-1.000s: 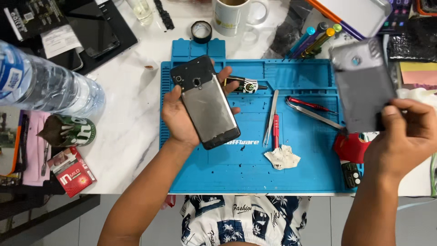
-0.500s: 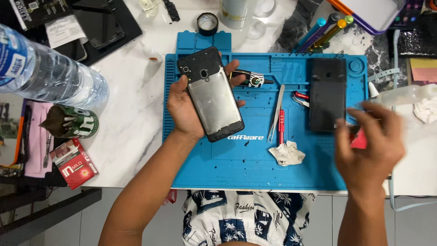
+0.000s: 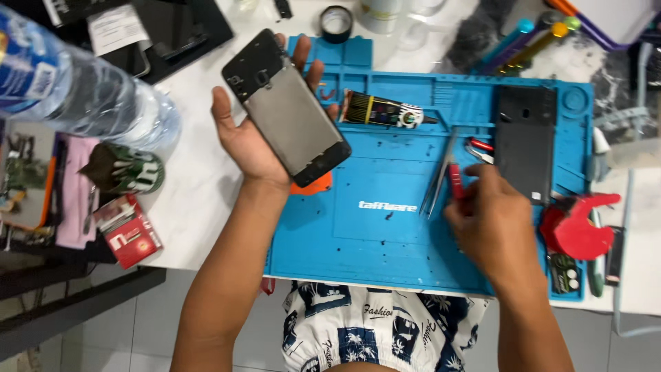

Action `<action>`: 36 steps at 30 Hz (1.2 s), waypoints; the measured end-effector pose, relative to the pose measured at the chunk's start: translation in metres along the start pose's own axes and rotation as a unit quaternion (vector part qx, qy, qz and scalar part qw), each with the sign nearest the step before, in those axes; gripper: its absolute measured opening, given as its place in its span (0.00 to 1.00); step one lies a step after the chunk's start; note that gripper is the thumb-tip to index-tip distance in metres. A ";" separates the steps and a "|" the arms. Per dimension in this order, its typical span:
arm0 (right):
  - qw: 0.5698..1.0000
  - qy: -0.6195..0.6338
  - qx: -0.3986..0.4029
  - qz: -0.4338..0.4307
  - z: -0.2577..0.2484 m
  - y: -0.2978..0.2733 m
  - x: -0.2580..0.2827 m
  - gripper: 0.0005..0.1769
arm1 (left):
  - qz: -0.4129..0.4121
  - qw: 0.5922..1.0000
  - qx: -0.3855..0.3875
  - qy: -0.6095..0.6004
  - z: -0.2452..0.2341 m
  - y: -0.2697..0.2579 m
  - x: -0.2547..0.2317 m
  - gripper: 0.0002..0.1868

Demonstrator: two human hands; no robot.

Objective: The person uses a red screwdriver to remove screws from the back of a black smartphone. They work on a blue anti-static mat, carefully unscrewing fasteners around the device's perimeter and camera area while holding the phone steady.

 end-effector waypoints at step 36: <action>0.913 0.203 -0.191 -0.297 -0.004 -0.063 0.042 0.41 | -0.073 0.987 -0.142 -0.006 0.005 -0.088 0.080 0.37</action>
Point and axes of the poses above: each hand's wrist, its own y-axis towards the middle knuckle, its own z-axis out of the palm, x = y × z, the point moved 10 cm from there along y, towards the middle knuckle, and after that the axes turned 13 degrees about x, right-handed, at the moved point
